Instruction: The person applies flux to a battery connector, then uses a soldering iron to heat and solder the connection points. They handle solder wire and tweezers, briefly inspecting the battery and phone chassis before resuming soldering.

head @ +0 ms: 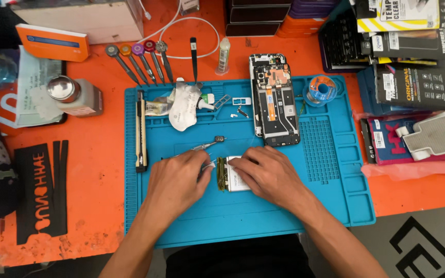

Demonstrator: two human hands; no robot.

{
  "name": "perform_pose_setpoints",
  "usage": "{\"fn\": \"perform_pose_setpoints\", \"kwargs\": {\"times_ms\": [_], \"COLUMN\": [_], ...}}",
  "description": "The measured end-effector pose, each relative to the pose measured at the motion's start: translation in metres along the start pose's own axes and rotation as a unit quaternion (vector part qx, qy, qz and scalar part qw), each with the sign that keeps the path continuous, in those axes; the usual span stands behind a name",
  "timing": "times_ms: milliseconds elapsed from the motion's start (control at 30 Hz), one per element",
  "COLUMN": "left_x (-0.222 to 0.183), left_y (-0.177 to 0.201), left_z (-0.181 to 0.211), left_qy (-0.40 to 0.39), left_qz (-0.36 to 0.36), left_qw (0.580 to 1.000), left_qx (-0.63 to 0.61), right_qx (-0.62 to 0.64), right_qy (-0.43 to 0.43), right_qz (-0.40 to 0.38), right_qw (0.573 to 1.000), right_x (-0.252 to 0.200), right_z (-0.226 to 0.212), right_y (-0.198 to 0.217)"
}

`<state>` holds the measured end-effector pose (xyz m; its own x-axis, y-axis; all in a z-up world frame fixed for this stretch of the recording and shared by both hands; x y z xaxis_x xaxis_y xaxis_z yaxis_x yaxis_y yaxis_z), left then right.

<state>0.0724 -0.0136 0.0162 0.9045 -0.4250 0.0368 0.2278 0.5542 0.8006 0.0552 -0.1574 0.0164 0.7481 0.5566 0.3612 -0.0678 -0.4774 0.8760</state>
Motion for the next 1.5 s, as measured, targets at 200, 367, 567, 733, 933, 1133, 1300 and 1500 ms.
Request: {"fn": "perform_pose_setpoints", "kwargs": {"times_ms": [200, 367, 567, 733, 933, 1133, 1300, 1500], "left_x": [0.000, 0.000, -0.001, -0.004, -0.010, -0.006, -0.006, -0.012], "left_y": [-0.004, -0.004, -0.009, -0.010, -0.018, -0.026, -0.027, -0.022], "left_z": [-0.013, -0.012, -0.008, -0.004, 0.003, -0.003, -0.003, 0.002], "left_qy": [0.027, 0.033, -0.007, -0.043, -0.088, -0.085, -0.077, -0.075], "left_qz": [0.001, 0.001, 0.035, 0.060, 0.081, 0.046, -0.003, -0.005], "left_qw": [0.998, 0.997, 0.992, 0.987, 0.970, 0.973, 0.985, 0.987], "left_qx": [0.058, 0.073, 0.122, 0.145, 0.213, 0.211, 0.155, 0.141], "right_qx": [0.005, 0.005, 0.013, 0.011, 0.011, 0.021, 0.026, 0.038], "right_qy": [0.002, -0.005, -0.014, -0.022, -0.023, -0.019, -0.011, -0.003], "right_qz": [0.004, -0.002, -0.012, -0.027, -0.026, -0.032, -0.018, -0.007], "right_qw": [1.000, 1.000, 1.000, 0.999, 0.999, 0.999, 0.999, 0.999], "right_x": [-0.002, -0.002, 0.004, 0.007, 0.006, 0.003, 0.002, 0.002], "right_z": [0.003, 0.004, 0.002, 0.003, 0.002, 0.002, 0.002, -0.001], "right_y": [-0.003, -0.004, 0.000, 0.000, 0.001, 0.000, 0.000, 0.003]}}
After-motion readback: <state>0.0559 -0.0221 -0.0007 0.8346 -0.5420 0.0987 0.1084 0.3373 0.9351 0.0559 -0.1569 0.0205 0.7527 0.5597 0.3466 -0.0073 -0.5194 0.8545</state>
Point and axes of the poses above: each hand's wrist, its own x-axis towards the middle knuckle, its own y-axis out of the back of the hand, z = x × y, the point moved 9 cm from there along x, towards the middle knuckle, and after that the axes turned 6 degrees about -x, right-handed, at the moved point
